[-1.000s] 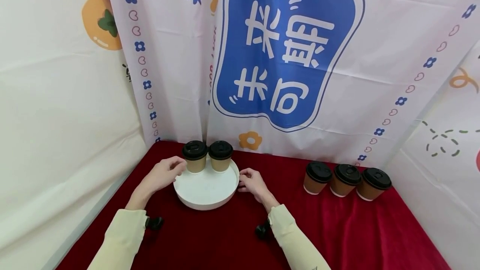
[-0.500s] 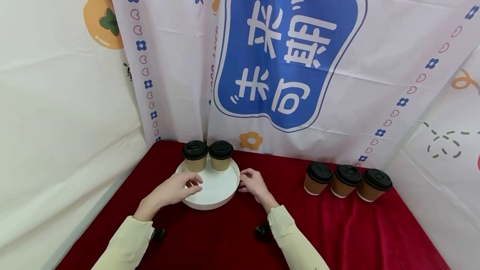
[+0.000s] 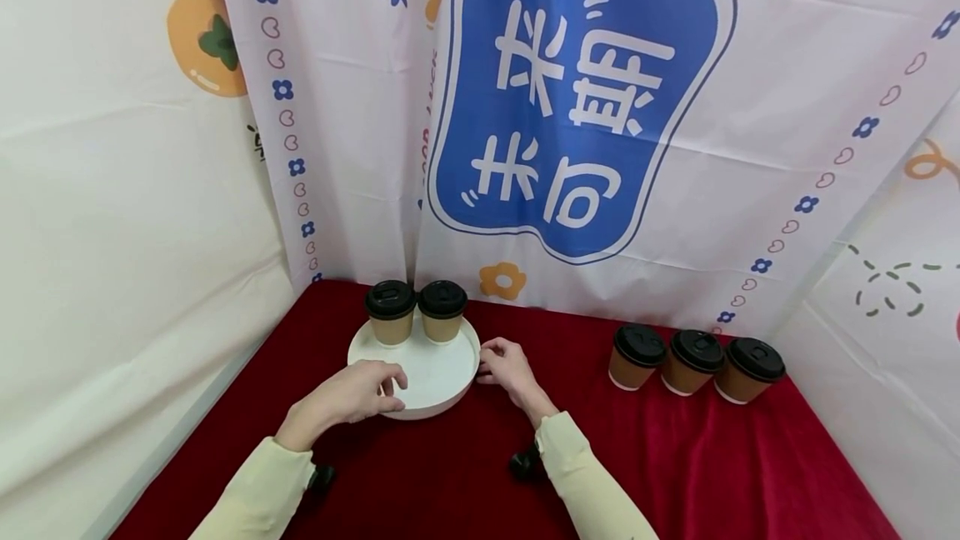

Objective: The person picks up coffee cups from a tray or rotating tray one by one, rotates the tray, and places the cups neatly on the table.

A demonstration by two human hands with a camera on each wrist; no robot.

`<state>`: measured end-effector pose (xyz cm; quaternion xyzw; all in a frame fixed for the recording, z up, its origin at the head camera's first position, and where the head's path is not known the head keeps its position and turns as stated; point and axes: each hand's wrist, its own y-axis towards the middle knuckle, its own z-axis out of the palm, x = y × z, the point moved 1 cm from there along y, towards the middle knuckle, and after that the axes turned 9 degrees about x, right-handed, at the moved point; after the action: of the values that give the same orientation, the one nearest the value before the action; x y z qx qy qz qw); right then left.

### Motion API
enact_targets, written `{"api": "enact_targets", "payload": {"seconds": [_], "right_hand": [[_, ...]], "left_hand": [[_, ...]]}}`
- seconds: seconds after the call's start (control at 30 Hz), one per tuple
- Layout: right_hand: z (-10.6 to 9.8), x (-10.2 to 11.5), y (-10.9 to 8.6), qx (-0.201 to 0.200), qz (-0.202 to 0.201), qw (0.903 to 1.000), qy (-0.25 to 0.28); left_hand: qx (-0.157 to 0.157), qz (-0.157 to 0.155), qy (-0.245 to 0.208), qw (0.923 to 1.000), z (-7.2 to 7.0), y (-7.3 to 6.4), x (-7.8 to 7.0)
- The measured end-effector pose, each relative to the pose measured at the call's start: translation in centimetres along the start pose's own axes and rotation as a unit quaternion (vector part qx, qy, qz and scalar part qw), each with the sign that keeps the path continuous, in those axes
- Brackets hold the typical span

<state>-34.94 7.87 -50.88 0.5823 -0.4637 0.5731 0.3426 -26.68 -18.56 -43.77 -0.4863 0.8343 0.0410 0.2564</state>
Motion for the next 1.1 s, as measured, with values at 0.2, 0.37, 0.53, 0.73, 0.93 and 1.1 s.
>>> {"api": "enact_targets", "payload": {"seconds": [0.2,0.37,0.53,0.73,0.93,1.1], "right_hand": [[0.4,2.0,-1.6,0.008,0.000,1.0000,-0.006],[0.5,2.8,-2.4,0.009,-0.004,0.9999,-0.006],[0.6,2.8,-2.5,0.008,-0.007,0.9999,-0.004],[0.8,2.9,-2.7,0.002,-0.008,0.9999,-0.006],[0.8,2.4,-2.2,0.001,-0.005,1.0000,-0.007],[0.4,0.8,-0.8,-0.004,-0.003,1.0000,-0.002]], "left_hand": [[0.025,0.028,0.002,0.9993,0.2,-0.1,0.4],[0.040,0.031,-0.003,0.9987,0.3,-0.1,0.4],[0.042,0.027,-0.011,0.9987,0.3,-0.1,0.4],[0.043,0.030,-0.010,0.9986,0.3,0.0,0.9],[0.036,0.041,0.016,0.9984,0.1,0.0,1.4],[0.040,0.040,0.009,0.9984,-0.2,-0.1,1.7]]}}
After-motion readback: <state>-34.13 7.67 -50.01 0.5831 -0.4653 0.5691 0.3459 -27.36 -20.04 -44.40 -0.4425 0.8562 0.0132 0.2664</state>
